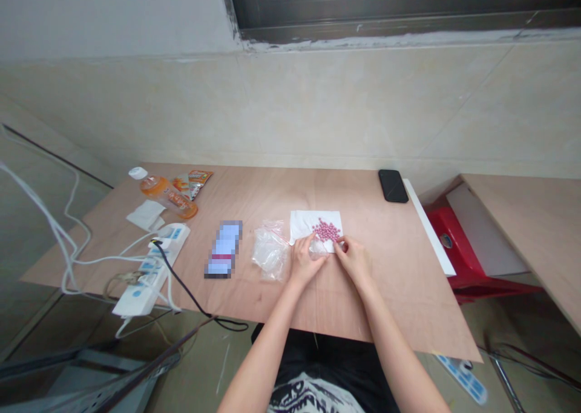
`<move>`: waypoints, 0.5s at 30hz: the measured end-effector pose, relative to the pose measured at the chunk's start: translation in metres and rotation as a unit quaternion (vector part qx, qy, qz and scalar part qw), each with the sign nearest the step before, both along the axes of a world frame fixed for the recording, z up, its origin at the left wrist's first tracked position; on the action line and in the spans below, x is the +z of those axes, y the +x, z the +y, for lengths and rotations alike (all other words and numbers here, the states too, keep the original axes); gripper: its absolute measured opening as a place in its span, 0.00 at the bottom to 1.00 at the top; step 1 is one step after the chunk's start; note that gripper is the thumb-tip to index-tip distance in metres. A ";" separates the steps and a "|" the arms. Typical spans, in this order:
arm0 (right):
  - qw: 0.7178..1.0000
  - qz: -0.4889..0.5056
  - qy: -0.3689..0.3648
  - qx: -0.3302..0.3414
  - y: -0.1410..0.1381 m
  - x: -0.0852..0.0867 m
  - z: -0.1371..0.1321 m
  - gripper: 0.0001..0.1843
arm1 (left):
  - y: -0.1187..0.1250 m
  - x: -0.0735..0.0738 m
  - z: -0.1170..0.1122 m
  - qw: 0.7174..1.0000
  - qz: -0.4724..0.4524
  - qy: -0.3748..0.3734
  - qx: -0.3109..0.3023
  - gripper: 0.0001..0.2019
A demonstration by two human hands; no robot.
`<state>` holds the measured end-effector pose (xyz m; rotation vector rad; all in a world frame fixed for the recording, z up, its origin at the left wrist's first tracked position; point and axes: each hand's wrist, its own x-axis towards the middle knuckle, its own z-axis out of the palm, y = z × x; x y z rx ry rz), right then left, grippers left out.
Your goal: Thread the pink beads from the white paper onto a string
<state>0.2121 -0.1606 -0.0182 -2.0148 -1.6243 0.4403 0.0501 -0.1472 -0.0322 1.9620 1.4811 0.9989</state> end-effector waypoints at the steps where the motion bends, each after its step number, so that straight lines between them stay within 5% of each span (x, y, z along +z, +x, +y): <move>1: 1.000 0.002 0.000 0.001 0.000 0.000 0.000 0.15 | 0.000 0.000 0.000 1.000 0.000 -0.003 0.001 0.33; 15: 0.971 0.214 0.005 0.104 -0.014 0.007 0.005 0.16 | -0.001 0.004 0.000 1.000 -0.009 -0.008 -0.012 0.31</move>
